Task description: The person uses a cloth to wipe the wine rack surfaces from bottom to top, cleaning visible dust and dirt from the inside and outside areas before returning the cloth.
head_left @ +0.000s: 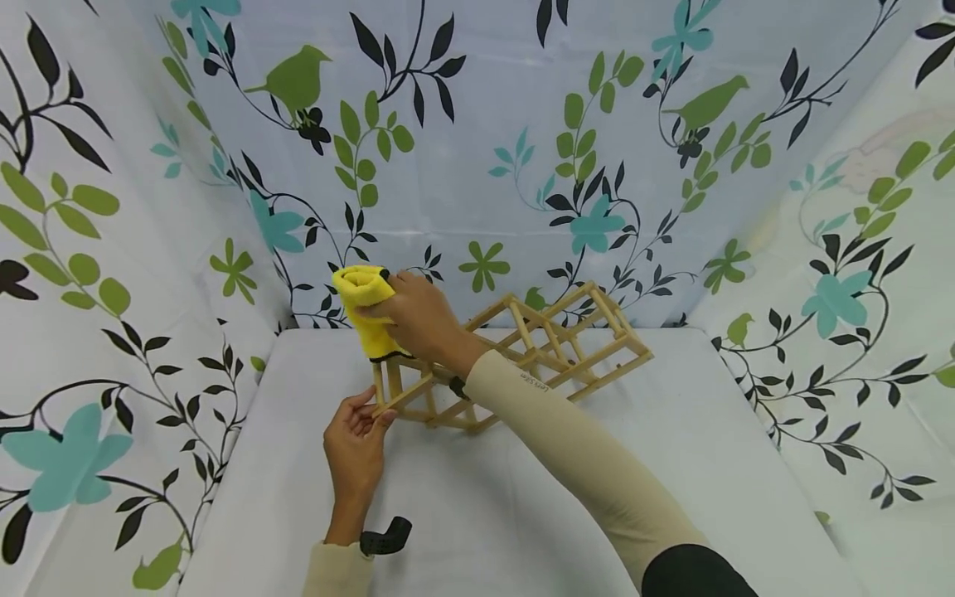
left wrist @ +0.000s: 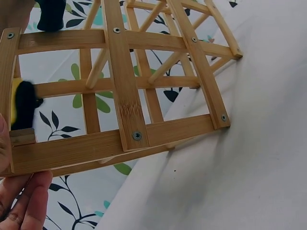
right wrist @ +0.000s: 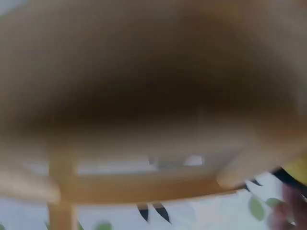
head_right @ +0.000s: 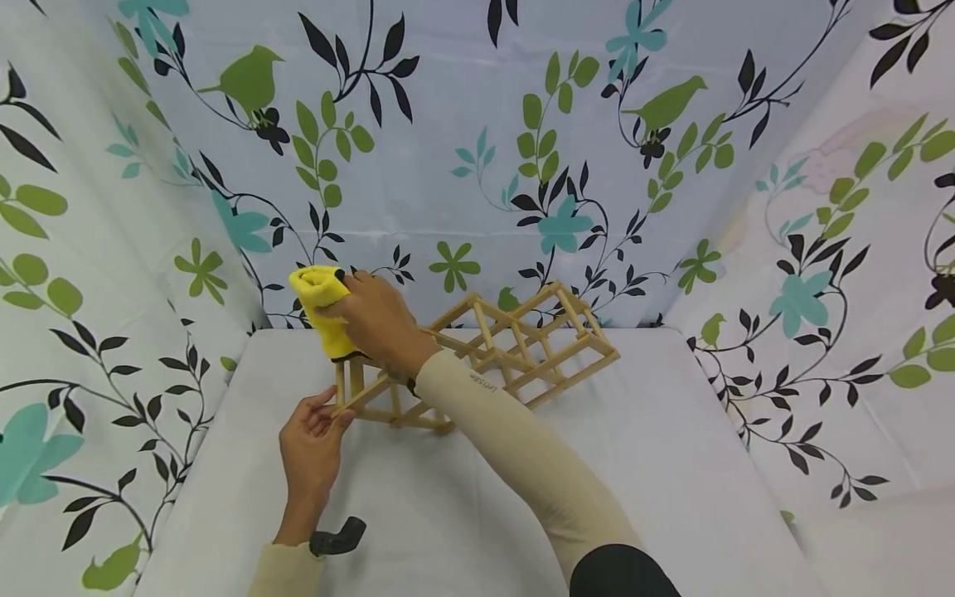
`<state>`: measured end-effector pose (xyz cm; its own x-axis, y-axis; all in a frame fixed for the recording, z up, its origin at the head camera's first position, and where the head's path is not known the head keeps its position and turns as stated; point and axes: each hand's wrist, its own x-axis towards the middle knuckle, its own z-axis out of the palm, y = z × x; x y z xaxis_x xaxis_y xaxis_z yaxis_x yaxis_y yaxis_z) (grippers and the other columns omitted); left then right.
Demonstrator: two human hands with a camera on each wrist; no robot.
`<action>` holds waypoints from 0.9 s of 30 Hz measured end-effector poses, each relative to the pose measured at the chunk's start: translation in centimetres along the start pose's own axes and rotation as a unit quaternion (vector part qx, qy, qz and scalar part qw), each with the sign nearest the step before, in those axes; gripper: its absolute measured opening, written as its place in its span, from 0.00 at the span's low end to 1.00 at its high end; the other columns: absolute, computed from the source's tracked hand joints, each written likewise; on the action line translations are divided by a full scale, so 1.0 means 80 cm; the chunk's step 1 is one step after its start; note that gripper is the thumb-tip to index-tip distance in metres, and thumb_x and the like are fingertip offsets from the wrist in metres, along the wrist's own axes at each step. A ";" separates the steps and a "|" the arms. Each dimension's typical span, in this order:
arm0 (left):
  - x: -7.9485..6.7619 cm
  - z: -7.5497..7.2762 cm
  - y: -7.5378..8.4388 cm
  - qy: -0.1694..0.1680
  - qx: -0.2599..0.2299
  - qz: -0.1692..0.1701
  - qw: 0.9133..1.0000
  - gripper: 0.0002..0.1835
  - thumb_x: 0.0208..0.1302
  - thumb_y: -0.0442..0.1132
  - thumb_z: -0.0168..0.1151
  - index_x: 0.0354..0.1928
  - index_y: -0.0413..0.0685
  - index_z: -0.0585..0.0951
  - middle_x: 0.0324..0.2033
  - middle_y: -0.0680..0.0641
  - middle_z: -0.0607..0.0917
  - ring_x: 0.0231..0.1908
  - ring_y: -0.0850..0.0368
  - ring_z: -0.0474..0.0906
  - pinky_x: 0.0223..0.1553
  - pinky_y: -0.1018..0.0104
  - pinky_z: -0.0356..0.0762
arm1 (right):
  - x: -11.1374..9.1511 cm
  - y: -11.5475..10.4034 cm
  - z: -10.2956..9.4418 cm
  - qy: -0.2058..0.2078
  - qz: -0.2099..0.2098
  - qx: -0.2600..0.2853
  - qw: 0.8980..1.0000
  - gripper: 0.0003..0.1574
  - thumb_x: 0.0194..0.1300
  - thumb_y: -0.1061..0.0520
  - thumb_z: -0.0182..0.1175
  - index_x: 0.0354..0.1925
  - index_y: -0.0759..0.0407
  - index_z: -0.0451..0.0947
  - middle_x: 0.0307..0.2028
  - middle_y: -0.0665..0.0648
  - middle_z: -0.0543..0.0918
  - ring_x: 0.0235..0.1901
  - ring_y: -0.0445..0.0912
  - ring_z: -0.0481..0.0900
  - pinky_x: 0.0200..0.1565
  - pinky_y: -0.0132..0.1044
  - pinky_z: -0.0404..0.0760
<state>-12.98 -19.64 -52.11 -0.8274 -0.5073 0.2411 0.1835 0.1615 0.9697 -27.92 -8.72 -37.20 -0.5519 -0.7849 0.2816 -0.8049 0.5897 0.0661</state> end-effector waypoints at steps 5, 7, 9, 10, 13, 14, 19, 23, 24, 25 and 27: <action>-0.003 0.001 -0.001 0.007 -0.001 0.010 1.000 0.26 0.61 0.31 0.77 0.62 0.39 0.84 0.46 0.33 0.91 0.39 0.70 0.85 0.41 0.83 0.82 | 0.004 -0.005 0.003 -0.083 -0.005 -0.027 0.996 0.24 0.75 0.52 0.68 0.64 0.29 0.84 0.57 0.46 0.89 0.54 0.44 0.83 0.55 0.39 0.76; -0.005 0.002 0.000 0.009 -0.007 0.008 1.000 0.25 0.61 0.31 0.77 0.62 0.40 0.84 0.45 0.34 0.91 0.39 0.69 0.86 0.41 0.83 0.82 | 0.003 -0.007 0.007 -0.055 -0.004 -0.039 0.998 0.24 0.76 0.52 0.67 0.64 0.28 0.83 0.54 0.46 0.90 0.52 0.43 0.84 0.52 0.39 0.76; -0.007 0.005 0.000 0.013 -0.013 0.007 1.000 0.25 0.61 0.31 0.77 0.61 0.40 0.85 0.45 0.33 0.90 0.39 0.69 0.86 0.41 0.82 0.83 | 0.001 -0.010 0.011 -0.045 -0.008 -0.041 0.998 0.25 0.76 0.53 0.67 0.64 0.28 0.83 0.53 0.46 0.90 0.49 0.43 0.85 0.51 0.39 0.78; -0.008 0.006 0.000 0.018 -0.018 0.008 1.000 0.24 0.61 0.32 0.78 0.61 0.40 0.85 0.45 0.33 0.91 0.39 0.68 0.87 0.41 0.81 0.84 | 0.001 -0.011 0.013 -0.049 -0.013 -0.036 0.998 0.25 0.76 0.55 0.67 0.64 0.29 0.84 0.53 0.45 0.91 0.49 0.42 0.86 0.51 0.39 0.78; -0.011 0.009 0.000 0.038 -0.033 0.009 0.999 0.23 0.60 0.31 0.78 0.59 0.39 0.86 0.46 0.33 0.90 0.39 0.67 0.87 0.41 0.80 0.85 | 0.001 -0.013 0.015 -0.098 -0.028 0.006 0.995 0.23 0.76 0.57 0.65 0.62 0.33 0.86 0.54 0.44 0.91 0.49 0.42 0.87 0.57 0.40 0.80; -0.012 0.010 0.000 0.043 -0.034 0.010 0.998 0.23 0.61 0.30 0.78 0.59 0.38 0.86 0.46 0.32 0.90 0.39 0.67 0.87 0.40 0.80 0.85 | 0.002 -0.013 0.014 -0.120 -0.028 0.026 0.992 0.22 0.75 0.57 0.67 0.61 0.34 0.87 0.55 0.43 0.91 0.50 0.42 0.87 0.60 0.40 0.79; -0.014 0.014 -0.001 0.054 -0.038 0.003 0.998 0.22 0.60 0.30 0.78 0.57 0.34 0.85 0.45 0.35 0.90 0.39 0.68 0.87 0.40 0.82 0.84 | 0.003 -0.008 -0.003 -0.214 -0.015 0.127 0.968 0.26 0.64 0.59 0.76 0.55 0.31 0.89 0.57 0.40 0.90 0.50 0.42 0.84 0.57 0.38 0.80; -0.014 0.016 -0.004 0.060 -0.032 0.003 0.998 0.22 0.60 0.30 0.78 0.56 0.33 0.85 0.46 0.34 0.90 0.38 0.69 0.86 0.39 0.83 0.83 | 0.000 -0.006 -0.005 -0.158 0.001 0.093 0.983 0.26 0.69 0.58 0.72 0.58 0.30 0.87 0.57 0.40 0.90 0.50 0.41 0.85 0.57 0.39 0.78; -0.014 0.017 -0.005 0.061 -0.029 0.003 0.998 0.22 0.60 0.30 0.78 0.56 0.33 0.85 0.46 0.34 0.91 0.38 0.69 0.86 0.39 0.83 0.83 | -0.001 -0.006 -0.004 -0.142 0.001 0.071 0.987 0.25 0.72 0.57 0.70 0.59 0.29 0.86 0.57 0.40 0.90 0.51 0.41 0.86 0.58 0.40 0.76; -0.014 0.017 -0.006 0.062 -0.026 0.003 0.998 0.22 0.60 0.30 0.78 0.56 0.34 0.85 0.46 0.34 0.91 0.38 0.69 0.86 0.39 0.83 0.83 | -0.002 -0.007 -0.002 -0.134 -0.002 0.050 0.990 0.24 0.74 0.56 0.68 0.61 0.29 0.85 0.58 0.41 0.89 0.51 0.41 0.86 0.59 0.41 0.75; -0.015 0.018 -0.007 0.062 -0.019 0.002 0.998 0.22 0.60 0.30 0.78 0.56 0.34 0.85 0.46 0.34 0.91 0.39 0.70 0.86 0.39 0.83 0.83 | -0.002 -0.008 0.001 -0.141 -0.007 0.041 0.989 0.23 0.75 0.55 0.68 0.61 0.30 0.85 0.58 0.40 0.89 0.53 0.40 0.87 0.61 0.41 0.74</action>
<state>-12.82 -17.88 -53.01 -0.7545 -0.6086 0.2456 0.2086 0.1324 0.9690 -27.33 -8.94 -37.37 -0.5700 -0.8216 0.0015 -0.8216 0.5700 -0.0128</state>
